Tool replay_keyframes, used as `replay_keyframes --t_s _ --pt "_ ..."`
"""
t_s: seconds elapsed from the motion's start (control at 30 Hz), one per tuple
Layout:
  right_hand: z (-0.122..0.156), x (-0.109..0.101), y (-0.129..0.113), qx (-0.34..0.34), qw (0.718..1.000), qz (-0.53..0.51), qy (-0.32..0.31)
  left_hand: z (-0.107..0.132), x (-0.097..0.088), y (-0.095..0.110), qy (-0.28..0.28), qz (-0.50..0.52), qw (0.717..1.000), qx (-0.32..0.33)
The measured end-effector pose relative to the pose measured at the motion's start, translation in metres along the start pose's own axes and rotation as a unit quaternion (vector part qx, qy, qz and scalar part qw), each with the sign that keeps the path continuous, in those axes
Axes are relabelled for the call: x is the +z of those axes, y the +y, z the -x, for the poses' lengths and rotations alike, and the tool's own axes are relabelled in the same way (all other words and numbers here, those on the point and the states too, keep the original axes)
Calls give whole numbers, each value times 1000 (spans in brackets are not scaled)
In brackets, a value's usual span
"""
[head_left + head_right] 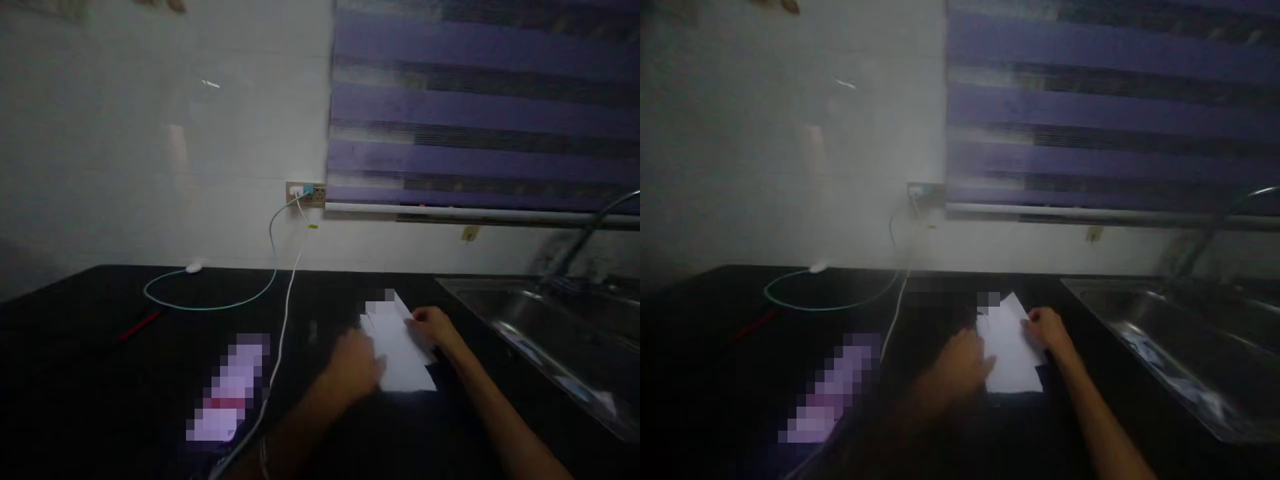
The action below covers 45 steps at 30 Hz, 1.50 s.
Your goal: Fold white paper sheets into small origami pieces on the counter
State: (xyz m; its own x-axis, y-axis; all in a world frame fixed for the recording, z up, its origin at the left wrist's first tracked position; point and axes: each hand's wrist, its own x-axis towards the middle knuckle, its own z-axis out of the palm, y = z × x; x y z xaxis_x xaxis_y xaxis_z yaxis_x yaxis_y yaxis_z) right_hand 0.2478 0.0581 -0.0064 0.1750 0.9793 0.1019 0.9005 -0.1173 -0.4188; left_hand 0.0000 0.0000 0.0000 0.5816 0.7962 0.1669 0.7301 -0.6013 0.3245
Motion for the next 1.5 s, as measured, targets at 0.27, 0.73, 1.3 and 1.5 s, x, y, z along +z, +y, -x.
replay_keyframes --t_s 0.27,0.73,1.3,1.5 --pt "8 -16 -1 32 996 50 62 8 0 9 23 30 997 64" --pt "21 -8 -47 -32 983 -21 178 16 -5 15 -29 85 980 180" --pt "1 16 -10 75 975 -171 121 2 4 -1 33 39 994 99" --pt "4 2 -7 69 966 -206 138 0 3 1 40 161 985 38"
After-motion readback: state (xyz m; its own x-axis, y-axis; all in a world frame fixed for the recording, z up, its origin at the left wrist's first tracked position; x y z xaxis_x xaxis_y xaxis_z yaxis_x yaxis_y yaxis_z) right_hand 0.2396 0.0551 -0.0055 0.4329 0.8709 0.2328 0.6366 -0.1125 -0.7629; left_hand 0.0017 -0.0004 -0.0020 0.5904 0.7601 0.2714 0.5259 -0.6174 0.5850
